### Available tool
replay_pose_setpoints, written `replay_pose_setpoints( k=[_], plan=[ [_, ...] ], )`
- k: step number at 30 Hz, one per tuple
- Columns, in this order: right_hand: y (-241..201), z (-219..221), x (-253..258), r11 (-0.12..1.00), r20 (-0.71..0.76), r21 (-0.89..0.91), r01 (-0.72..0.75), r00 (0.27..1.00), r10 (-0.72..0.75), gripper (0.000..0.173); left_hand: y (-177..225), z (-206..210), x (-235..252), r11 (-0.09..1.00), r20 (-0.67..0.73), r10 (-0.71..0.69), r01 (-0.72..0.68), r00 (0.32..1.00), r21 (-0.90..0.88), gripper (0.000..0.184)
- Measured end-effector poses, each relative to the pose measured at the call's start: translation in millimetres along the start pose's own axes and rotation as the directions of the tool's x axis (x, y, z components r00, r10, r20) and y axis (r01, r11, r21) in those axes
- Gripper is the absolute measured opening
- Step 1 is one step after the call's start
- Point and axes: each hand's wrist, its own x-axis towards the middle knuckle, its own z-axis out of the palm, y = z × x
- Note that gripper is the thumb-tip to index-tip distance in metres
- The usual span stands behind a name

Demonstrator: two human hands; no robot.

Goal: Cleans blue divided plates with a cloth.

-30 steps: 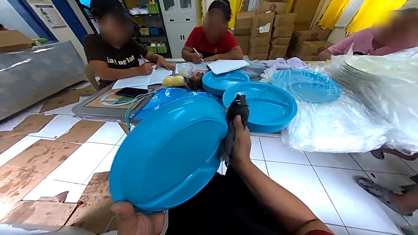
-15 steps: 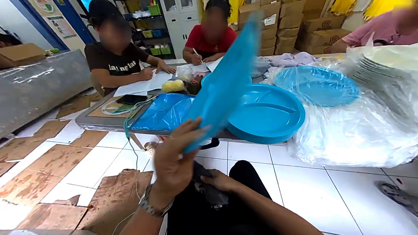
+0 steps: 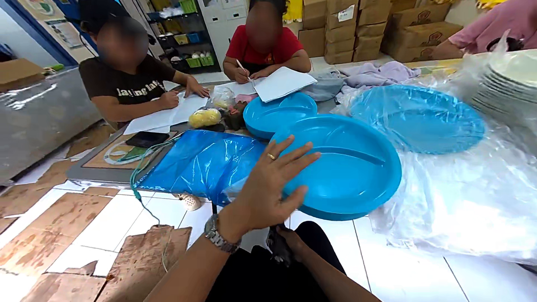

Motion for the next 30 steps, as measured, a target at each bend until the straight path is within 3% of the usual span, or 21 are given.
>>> replay_pose_setpoints(
  k=[5, 8, 11, 13, 17, 19, 23, 30],
  plan=[
    [4, 4, 9, 0.999, 0.018, -0.011, -0.052, 0.998, 0.052, 0.043, 4, 16, 28, 0.982, 0.171, 0.028, -0.059, 0.985, 0.177, 0.049],
    [2, 1, 7, 0.997, 0.002, 0.041, -0.063, 0.998, 0.063, 0.041, -34, -8, 56, 0.942, 0.04, -0.188, 0.169, 0.981, 0.289, 0.039],
    [0, 0, 6, 0.993, -0.013, 0.098, -0.061, 0.998, 0.062, 0.04, -99, -40, 85, 0.798, -0.024, -0.55, 0.533, 0.835, 0.282, 0.036],
    [1, 1, 7, 0.992, -0.009, 0.103, -0.067, 0.998, 0.068, 0.041, -141, -51, 95, 0.682, -0.04, -0.7, 0.684, 0.713, 0.259, 0.035],
    [-2, 5, 4, 0.993, 0.02, 0.087, -0.079, 0.997, 0.077, 0.04, -187, -48, 102, 0.412, -0.008, -0.896, 0.839, 0.444, 0.355, 0.045],
    [-4, 4, 1, 0.993, 0.043, 0.091, -0.077, 0.996, 0.074, 0.04, -195, -38, 105, 0.329, -0.008, -0.934, 0.869, 0.357, 0.37, 0.049],
    [-10, 2, -8, 0.987, 0.033, 0.133, -0.086, 0.996, 0.082, 0.038, -197, -23, 112, 0.249, -0.045, -0.959, 0.908, 0.28, 0.337, 0.046],
    [-8, 2, -7, 0.985, 0.052, 0.153, -0.075, 0.996, 0.068, 0.035, -185, -19, 129, 0.203, -0.083, -0.963, 0.89, 0.258, 0.408, 0.041]
  ],
)
